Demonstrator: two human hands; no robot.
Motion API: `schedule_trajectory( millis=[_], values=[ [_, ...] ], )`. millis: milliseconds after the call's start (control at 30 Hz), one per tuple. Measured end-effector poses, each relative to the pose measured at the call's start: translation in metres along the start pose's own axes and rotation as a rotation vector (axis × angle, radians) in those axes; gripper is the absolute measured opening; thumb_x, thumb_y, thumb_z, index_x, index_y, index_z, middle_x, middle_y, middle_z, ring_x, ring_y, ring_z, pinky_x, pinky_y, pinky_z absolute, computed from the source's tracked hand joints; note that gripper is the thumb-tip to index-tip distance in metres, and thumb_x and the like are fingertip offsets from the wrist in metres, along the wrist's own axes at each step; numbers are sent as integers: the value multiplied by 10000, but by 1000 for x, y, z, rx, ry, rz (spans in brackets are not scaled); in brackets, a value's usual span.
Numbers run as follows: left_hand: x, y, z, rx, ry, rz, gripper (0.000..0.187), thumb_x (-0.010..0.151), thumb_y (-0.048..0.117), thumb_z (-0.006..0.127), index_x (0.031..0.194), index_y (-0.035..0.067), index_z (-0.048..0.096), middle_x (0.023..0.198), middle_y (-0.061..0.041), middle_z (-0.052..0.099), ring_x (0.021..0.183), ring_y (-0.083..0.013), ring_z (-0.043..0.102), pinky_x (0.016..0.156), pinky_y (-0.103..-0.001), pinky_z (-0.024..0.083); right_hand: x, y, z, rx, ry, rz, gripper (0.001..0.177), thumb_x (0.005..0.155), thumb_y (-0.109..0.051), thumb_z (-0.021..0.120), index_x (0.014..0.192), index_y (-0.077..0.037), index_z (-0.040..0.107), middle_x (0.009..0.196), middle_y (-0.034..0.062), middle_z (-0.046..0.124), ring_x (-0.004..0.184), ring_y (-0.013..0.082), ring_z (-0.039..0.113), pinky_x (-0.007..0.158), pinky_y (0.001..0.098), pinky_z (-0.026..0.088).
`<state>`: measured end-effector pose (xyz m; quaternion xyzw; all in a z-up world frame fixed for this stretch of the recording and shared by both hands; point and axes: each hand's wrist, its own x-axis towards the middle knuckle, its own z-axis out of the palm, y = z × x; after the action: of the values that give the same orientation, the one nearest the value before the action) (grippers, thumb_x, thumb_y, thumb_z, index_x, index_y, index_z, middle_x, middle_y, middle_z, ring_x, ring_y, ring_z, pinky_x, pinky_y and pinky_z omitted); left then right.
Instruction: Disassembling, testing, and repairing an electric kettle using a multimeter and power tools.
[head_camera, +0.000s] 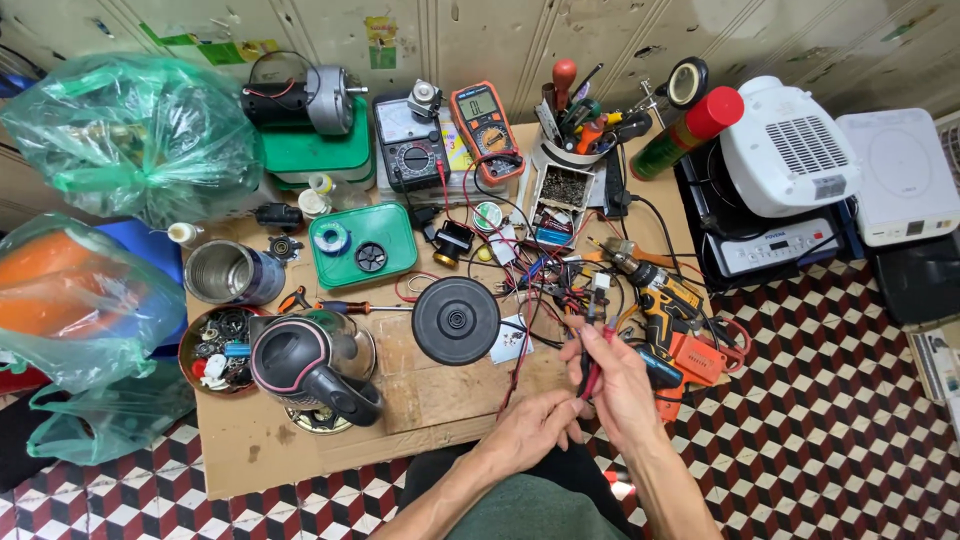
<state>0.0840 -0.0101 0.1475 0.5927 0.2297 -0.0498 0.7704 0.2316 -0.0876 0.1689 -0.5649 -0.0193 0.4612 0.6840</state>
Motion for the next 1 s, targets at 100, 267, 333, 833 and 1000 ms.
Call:
schedule_trajectory(
  millis=[100,267,333,833,1000],
  values=[
    [-8,-4,-1,41,-6,113,345,1074,298,520,1144,0,678,930,-92,740,876,-235,725,798,-347,573,-3,4,8,-279,82,44,406,1002,-316,585,1252,-1,641,853,93,682,634,108,584,539,236,456],
    [-39,27,-11,440,564,247,287,979,182,597,1234,61,646,1145,-192,701,1042,-376,697,869,-423,551,1,15,9,-580,45,178,436,1032,-326,569,1027,100,659,722,110,669,498,159,551,436,289,431],
    [-40,26,-12,489,699,402,306,956,103,597,1257,49,608,1254,-199,664,1094,-393,674,889,-432,554,1,16,14,-656,-12,235,417,1035,-316,560,1004,90,652,712,83,666,471,161,517,413,298,404],
    [-37,-29,22,687,1017,378,366,887,1,654,1246,61,621,1271,-179,657,1129,-379,658,924,-419,540,31,30,-35,-600,-394,242,393,1020,-158,488,1317,40,653,1007,71,736,694,127,684,627,263,591],
    [-29,-35,26,508,1133,369,256,962,12,595,1214,36,628,1216,-201,684,1160,-385,674,940,-390,550,34,35,-35,-416,-477,435,321,985,-115,591,1240,66,662,995,176,735,782,177,724,739,278,594]
  ],
)
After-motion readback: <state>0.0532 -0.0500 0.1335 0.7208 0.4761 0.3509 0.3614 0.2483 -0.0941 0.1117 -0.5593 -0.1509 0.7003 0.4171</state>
